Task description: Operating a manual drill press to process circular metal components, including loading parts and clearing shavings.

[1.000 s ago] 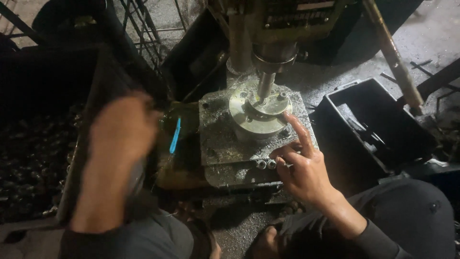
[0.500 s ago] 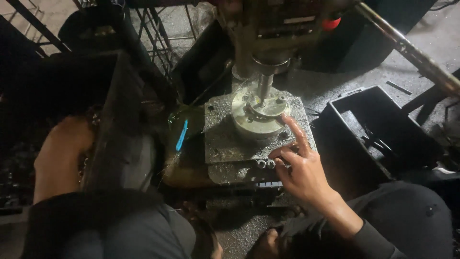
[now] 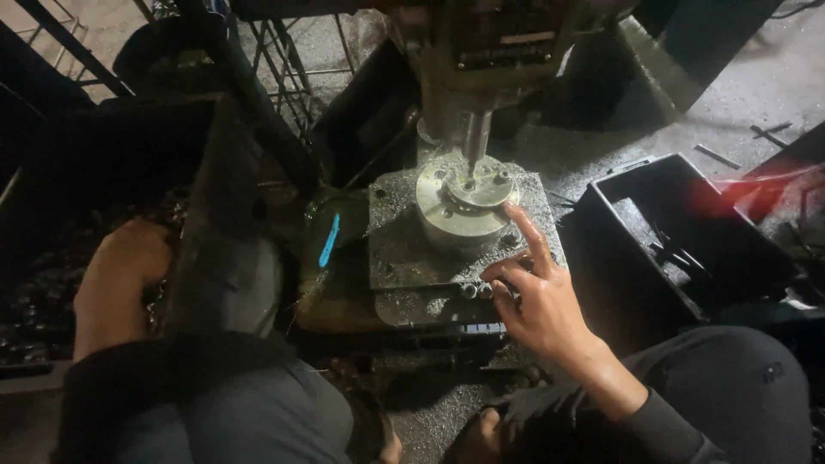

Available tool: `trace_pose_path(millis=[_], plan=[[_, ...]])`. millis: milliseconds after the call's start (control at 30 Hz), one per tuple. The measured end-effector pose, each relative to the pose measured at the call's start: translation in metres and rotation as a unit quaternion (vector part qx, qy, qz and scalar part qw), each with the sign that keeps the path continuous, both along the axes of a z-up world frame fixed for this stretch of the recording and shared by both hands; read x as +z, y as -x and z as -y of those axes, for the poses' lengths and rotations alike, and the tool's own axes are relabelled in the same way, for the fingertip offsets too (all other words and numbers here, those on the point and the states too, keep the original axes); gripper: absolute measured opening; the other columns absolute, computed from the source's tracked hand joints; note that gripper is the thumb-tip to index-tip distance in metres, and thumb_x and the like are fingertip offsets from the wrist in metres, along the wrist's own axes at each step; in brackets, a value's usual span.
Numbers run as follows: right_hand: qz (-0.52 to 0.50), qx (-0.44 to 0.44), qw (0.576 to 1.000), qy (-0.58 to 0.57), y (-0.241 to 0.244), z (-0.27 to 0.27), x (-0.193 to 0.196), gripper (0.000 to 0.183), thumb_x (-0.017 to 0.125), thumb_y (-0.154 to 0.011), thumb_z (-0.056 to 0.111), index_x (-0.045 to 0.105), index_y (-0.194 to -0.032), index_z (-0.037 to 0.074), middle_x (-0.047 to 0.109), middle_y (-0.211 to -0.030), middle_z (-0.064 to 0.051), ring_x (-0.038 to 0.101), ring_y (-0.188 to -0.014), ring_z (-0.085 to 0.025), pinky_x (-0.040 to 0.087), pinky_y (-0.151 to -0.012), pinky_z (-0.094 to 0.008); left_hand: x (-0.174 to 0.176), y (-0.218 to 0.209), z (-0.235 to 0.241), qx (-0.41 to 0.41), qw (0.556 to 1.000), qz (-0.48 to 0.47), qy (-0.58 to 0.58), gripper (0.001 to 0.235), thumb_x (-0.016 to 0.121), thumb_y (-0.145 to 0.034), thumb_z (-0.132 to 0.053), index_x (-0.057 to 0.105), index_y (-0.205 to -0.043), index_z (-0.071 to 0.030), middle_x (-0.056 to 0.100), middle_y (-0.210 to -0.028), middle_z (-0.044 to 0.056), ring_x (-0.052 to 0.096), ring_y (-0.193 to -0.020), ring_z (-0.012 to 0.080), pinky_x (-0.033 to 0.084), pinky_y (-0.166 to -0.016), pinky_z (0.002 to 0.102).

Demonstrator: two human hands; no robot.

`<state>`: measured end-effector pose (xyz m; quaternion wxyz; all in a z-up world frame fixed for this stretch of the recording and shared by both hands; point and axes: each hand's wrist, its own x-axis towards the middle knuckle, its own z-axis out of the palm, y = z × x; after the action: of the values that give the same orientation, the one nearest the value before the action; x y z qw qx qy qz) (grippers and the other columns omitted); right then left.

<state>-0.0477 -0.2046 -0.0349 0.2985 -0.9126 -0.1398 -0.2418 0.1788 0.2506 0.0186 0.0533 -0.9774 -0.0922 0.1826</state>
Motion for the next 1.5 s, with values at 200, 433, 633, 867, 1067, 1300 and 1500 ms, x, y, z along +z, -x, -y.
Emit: trace_pose_path(millis=[200,433,633,867,1067,1300,1500], plan=[[0.025,-0.011,1.000,0.010,-0.003,0.002,-0.010,0.018,0.069,-0.079,-0.002,0.075,-0.091,0.010,0.028,-0.164,-0.024,0.072,-0.093,-0.027,0.059,-0.076,-0.049,0.001,-0.004,-0.005,-0.017,0.998,-0.054,-0.037,0.032,0.056,-0.097,-0.007,0.081,-0.115,0.002,0.077,-0.122,0.019,0.078,-0.106,0.0331,0.064,-0.090,0.042],[0.028,-0.007,1.000,0.005,-0.001,0.000,-0.003,0.014,0.066,-0.085,0.002,0.070,-0.098,0.007,0.030,-0.162,-0.025,0.071,-0.092,-0.025,0.058,-0.065,-0.041,0.021,0.034,0.007,0.045,0.994,0.022,0.100,0.018,0.064,-0.096,-0.010,0.077,-0.091,0.002,0.073,-0.094,0.017,0.069,-0.081,0.0303,0.055,-0.075,0.042],[0.127,0.003,0.991,-0.033,-0.017,0.005,0.018,0.030,0.057,-0.095,0.011,0.056,-0.124,0.005,0.025,-0.157,-0.029,0.044,-0.140,-0.045,0.047,-0.111,-0.062,0.034,0.041,0.017,0.164,0.978,0.079,0.101,0.040,0.066,-0.094,-0.019,0.071,-0.122,0.009,0.073,-0.121,0.029,0.070,-0.108,0.0462,0.057,-0.088,0.053],[-0.042,-0.013,0.977,0.210,-0.059,0.040,0.051,0.052,0.048,-0.095,0.033,0.051,-0.147,0.029,0.030,-0.153,-0.024,0.030,-0.139,-0.040,0.021,-0.111,-0.063,0.036,0.047,0.033,0.093,0.930,0.337,0.115,0.023,0.068,-0.086,-0.014,0.082,-0.105,-0.017,0.077,-0.098,0.022,0.072,-0.094,0.0489,0.059,-0.078,0.056],[-0.025,-0.074,0.995,0.064,-0.068,0.048,0.064,0.061,0.038,-0.099,0.061,0.056,-0.143,0.023,0.027,-0.153,-0.029,0.030,-0.139,-0.052,0.027,-0.106,-0.072,0.061,0.111,0.159,-0.172,0.760,0.466,0.419,0.055,0.059,-0.065,0.023,0.068,-0.118,0.008,0.067,-0.105,0.031,0.061,-0.108,0.0510,0.044,-0.103,0.054],[-0.048,0.042,0.979,0.194,-0.072,0.039,0.058,0.086,0.023,-0.086,0.084,0.061,-0.134,0.024,0.018,-0.157,-0.032,0.020,-0.143,-0.055,0.026,-0.112,-0.070,0.041,0.121,0.208,-0.111,0.789,0.194,0.572,0.050,0.050,-0.080,0.014,0.069,-0.124,-0.001,0.069,-0.105,0.019,0.069,-0.097,0.0334,0.057,-0.089,0.043],[-0.110,-0.062,0.989,0.078,-0.073,0.047,0.059,0.079,0.029,-0.089,0.079,0.046,-0.151,0.033,0.012,-0.156,-0.030,0.015,-0.142,-0.058,0.024,-0.109,-0.076,0.050,0.128,0.200,-0.112,0.807,0.175,0.553,0.049,0.055,-0.080,0.010,0.067,-0.127,0.001,0.067,-0.111,0.026,0.069,-0.106,0.0416,0.058,-0.090,0.049]])
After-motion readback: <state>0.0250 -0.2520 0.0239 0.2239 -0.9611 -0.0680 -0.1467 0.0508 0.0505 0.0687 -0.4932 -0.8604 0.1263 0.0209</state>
